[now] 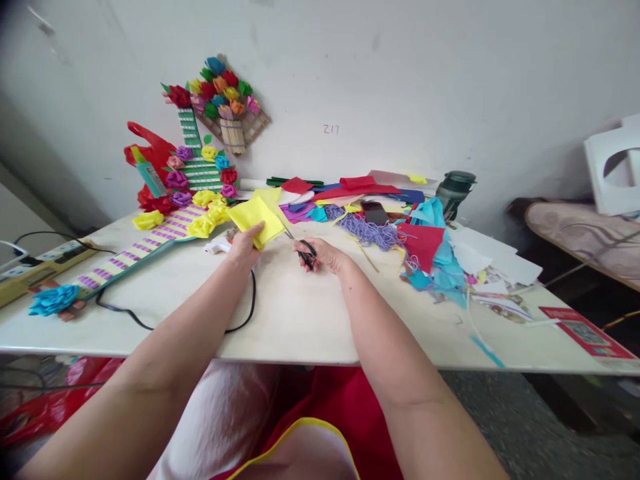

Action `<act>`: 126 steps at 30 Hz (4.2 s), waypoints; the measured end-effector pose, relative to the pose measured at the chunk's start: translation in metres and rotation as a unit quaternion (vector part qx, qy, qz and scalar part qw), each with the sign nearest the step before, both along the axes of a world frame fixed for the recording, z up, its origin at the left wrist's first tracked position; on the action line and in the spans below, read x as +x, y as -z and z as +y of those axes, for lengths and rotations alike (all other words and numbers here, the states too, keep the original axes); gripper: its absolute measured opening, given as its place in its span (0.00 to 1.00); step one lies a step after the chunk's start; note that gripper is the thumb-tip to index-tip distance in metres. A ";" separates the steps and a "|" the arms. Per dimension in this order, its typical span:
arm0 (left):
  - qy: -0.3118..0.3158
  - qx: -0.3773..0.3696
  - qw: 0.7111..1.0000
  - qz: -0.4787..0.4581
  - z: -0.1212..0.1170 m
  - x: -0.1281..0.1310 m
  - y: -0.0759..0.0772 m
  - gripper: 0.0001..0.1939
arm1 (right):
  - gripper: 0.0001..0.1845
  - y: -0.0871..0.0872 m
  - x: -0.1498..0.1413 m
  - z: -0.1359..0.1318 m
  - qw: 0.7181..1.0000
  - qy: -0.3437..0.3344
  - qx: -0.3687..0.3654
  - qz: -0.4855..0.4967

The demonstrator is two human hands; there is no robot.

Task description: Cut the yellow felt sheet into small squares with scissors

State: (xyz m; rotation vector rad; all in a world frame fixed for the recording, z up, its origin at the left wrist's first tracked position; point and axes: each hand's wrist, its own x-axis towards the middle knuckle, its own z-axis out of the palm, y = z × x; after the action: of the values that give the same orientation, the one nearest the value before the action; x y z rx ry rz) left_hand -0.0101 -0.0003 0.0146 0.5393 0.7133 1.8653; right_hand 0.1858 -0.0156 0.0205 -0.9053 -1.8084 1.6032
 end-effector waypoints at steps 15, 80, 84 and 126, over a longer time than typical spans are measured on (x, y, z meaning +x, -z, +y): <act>-0.007 -0.002 0.999 0.033 0.003 0.001 0.005 0.17 | 0.18 0.007 -0.004 0.000 0.999 0.041 -0.012 0.026; 0.024 0.010 0.998 0.053 -0.003 0.005 0.003 0.20 | 0.11 0.006 -0.014 -0.002 0.996 0.080 -0.005 0.048; 0.018 0.009 0.999 0.049 -0.003 0.005 0.003 0.20 | 0.07 0.007 -0.018 0.000 0.993 0.103 0.003 0.055; 0.056 0.027 0.996 0.067 -0.002 0.007 0.007 0.22 | 0.13 0.008 -0.018 -0.003 0.993 0.095 0.010 0.069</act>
State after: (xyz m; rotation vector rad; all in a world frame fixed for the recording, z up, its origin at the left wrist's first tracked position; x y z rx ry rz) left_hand -0.0030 -0.0019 0.0078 0.7297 0.7066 1.7607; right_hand 0.1682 -0.0181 0.0130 -0.9053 -1.5920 1.4878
